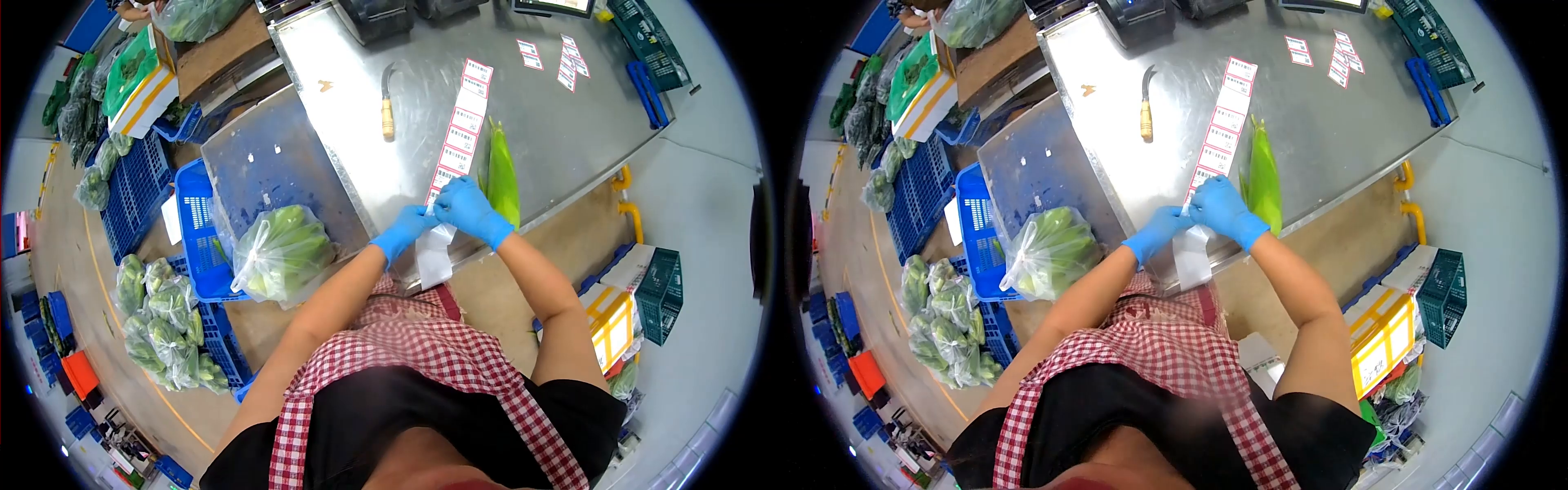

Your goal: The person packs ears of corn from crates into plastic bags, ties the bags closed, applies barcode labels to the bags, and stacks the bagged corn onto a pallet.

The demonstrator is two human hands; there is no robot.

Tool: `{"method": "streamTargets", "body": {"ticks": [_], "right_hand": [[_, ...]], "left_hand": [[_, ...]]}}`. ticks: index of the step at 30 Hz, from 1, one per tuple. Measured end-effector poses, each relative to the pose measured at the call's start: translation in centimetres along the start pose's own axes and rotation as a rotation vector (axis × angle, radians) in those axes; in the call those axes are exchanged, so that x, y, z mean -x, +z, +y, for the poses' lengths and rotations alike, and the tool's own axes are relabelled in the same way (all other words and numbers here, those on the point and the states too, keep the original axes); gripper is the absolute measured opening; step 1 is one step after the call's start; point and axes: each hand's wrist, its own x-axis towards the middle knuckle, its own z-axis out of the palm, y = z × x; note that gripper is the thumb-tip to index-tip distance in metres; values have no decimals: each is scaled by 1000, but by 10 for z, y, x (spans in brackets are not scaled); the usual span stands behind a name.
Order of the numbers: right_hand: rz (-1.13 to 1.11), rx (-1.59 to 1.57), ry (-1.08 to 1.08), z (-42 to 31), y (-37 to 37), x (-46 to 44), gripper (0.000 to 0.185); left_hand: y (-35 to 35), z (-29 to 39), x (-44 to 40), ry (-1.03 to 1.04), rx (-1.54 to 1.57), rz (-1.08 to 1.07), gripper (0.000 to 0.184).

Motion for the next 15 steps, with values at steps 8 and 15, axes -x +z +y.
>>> {"method": "streamTargets", "body": {"ticks": [8,15], "right_hand": [[476,-301,937,74,11,2,26],[723,-570,261,-64,-24,-118,11]], "left_hand": [[-4,20,12,-42,49,63,32],[-1,-11,6,409,-418,660,61]]}}
